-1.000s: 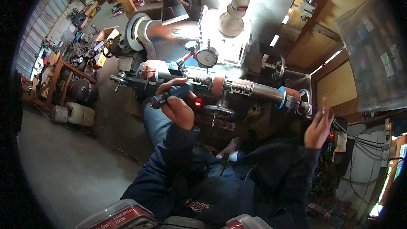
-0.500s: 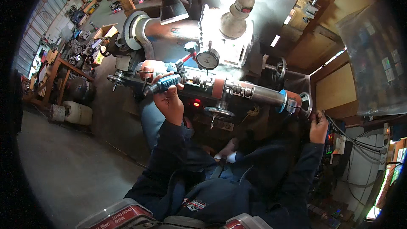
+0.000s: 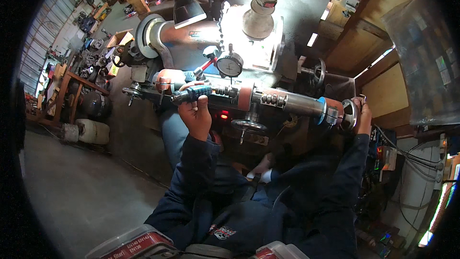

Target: Grinding a motorcycle engine valve using a precision grinding machine.

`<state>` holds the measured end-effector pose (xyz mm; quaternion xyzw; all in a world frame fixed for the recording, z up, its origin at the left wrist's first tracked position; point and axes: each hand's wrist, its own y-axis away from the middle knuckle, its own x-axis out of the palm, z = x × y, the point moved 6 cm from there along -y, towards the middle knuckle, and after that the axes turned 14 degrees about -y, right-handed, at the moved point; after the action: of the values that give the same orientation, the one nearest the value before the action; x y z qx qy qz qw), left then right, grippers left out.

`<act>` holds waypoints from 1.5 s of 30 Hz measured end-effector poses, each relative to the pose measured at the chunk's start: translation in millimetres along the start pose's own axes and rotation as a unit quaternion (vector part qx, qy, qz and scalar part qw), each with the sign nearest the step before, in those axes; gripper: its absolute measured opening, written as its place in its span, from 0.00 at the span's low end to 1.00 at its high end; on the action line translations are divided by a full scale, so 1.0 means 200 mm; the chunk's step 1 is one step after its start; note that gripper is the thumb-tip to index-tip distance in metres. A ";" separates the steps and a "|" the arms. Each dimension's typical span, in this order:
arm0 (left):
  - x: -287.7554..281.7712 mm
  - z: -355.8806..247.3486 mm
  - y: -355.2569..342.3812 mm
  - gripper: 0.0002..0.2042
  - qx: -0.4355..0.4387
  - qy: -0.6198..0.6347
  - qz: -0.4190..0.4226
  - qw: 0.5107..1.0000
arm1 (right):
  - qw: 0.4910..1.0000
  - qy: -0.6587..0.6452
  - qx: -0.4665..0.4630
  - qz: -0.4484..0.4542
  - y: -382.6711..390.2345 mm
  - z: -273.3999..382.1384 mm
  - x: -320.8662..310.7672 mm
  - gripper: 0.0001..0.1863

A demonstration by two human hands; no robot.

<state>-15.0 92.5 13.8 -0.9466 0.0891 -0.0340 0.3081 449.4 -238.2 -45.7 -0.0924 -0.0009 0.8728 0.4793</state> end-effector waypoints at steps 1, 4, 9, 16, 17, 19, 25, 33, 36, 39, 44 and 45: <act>0.00 0.00 0.00 0.20 0.001 0.000 0.001 1.000 | 1.000 -0.001 0.000 0.000 -0.02 -0.05 -0.01 0.18; 0.00 0.00 0.01 0.20 0.001 -0.016 0.014 1.000 | 0.961 -0.259 0.078 0.058 -0.06 -0.22 -0.01 0.19; -0.01 -0.02 0.01 0.23 0.010 -0.069 0.023 0.997 | 0.988 -0.125 -0.006 0.093 -0.02 -0.25 -0.02 0.16; 0.02 -0.04 0.01 0.16 -0.014 -0.028 0.018 0.999 | 0.989 -0.052 -0.023 -0.137 0.16 0.29 0.03 0.21; 0.03 -0.05 0.01 0.15 -0.015 -0.042 0.026 0.999 | 0.988 -0.054 -0.021 -0.140 0.20 0.35 0.09 0.21; 0.05 -0.07 0.01 0.14 -0.015 -0.054 0.036 0.998 | 0.958 0.259 -0.098 -0.074 0.26 0.52 0.26 0.22; 0.11 -0.13 0.03 0.18 0.039 -0.199 0.085 0.975 | 0.937 0.292 -0.126 -0.144 0.42 0.54 0.36 0.19; 0.19 -0.15 0.05 0.18 0.097 -0.235 0.087 0.963 | 0.926 0.214 -0.232 -0.205 0.56 0.45 0.38 0.21; 0.18 -0.20 0.06 0.18 0.144 -0.238 0.033 0.960 | 0.927 0.209 -0.229 -0.210 0.56 0.43 0.38 0.21; 0.14 -0.23 0.09 0.19 0.162 -0.156 -0.029 0.974 | 0.930 0.196 -0.236 -0.202 0.56 0.44 0.37 0.21; 0.15 -0.19 0.10 0.20 0.131 -0.210 -0.012 0.969 | 0.935 0.191 -0.237 -0.183 0.56 0.44 0.36 0.23; 0.15 -0.18 0.10 0.20 0.132 -0.210 -0.014 0.969 | 0.940 0.180 -0.235 -0.169 0.54 0.43 0.35 0.24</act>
<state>7.9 49.6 31.2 -0.8845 0.0038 0.1493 0.4419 308.0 -231.5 18.4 -0.3559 -0.1354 0.7229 0.5765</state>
